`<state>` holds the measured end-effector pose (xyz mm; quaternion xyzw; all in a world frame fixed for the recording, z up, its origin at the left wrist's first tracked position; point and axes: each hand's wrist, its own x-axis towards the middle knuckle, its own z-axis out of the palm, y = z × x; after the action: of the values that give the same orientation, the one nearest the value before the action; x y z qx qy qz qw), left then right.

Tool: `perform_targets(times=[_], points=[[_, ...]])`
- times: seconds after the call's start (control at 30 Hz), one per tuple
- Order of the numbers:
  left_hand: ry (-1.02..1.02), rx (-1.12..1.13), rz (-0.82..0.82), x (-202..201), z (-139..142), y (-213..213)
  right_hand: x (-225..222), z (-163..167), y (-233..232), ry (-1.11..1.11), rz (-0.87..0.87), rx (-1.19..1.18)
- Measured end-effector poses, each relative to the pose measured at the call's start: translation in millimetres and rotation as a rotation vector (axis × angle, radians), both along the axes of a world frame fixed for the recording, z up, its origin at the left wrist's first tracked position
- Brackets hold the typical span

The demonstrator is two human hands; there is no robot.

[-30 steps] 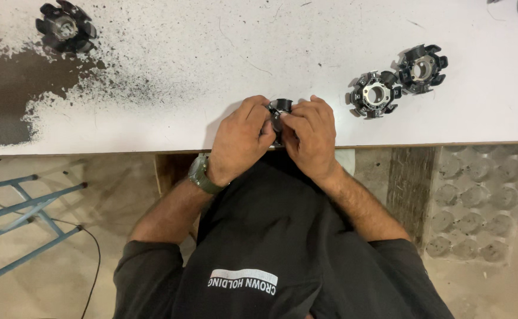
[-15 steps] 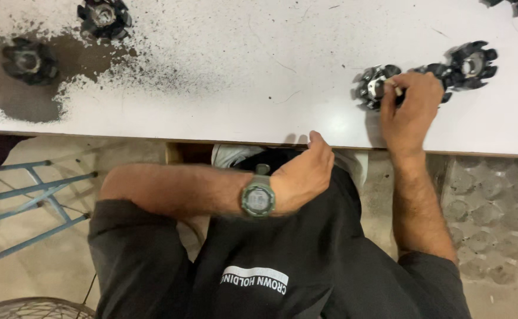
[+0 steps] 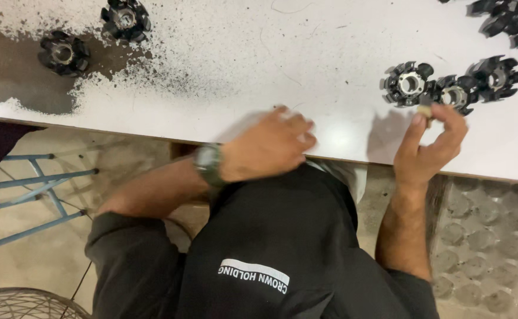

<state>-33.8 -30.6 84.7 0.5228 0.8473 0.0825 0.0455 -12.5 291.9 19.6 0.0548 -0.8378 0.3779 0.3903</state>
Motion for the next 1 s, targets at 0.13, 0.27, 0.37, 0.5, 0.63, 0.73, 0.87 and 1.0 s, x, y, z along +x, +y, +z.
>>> perform_targets(times=[0.13, 0.27, 0.37, 0.5, 0.63, 0.73, 0.87, 1.0], points=[[0.387, 0.342, 0.754, -69.9, -2.9, -138.8, 39.5, -8.4, -15.6, -0.085, 0.142, -0.026], [0.355, 0.210, 1.119, -118.1, -11.3, -217.1, 34.9, -9.8, -27.0, -0.147, 0.193, -0.086], [0.041, 0.059, 1.223, -123.8, -7.2, -194.4, 27.6, -5.9, -35.0, -0.143, 0.224, -0.073], [-0.378, -0.148, 1.285, -73.3, 19.4, -136.6, 33.1, -6.9, -41.0, -0.205, 0.233, -0.133], [-0.123, -0.219, 0.814, -35.1, 29.2, -98.8, 38.5, -11.5, -37.6, -0.231, 0.248, -0.138], [0.085, -0.047, 0.375, -33.1, 20.9, -79.4, 37.0, -11.8, -39.9, -0.262, 0.248, -0.144], [-0.206, 0.215, 0.252, -23.3, -6.0, -27.2, 36.6, -9.8, -54.8, -0.244, 0.241, -0.146], [-0.167, 0.258, 0.456, 3.2, -24.0, 14.3, 39.9, -11.3, -71.0, -0.257, 0.132, -0.136]])
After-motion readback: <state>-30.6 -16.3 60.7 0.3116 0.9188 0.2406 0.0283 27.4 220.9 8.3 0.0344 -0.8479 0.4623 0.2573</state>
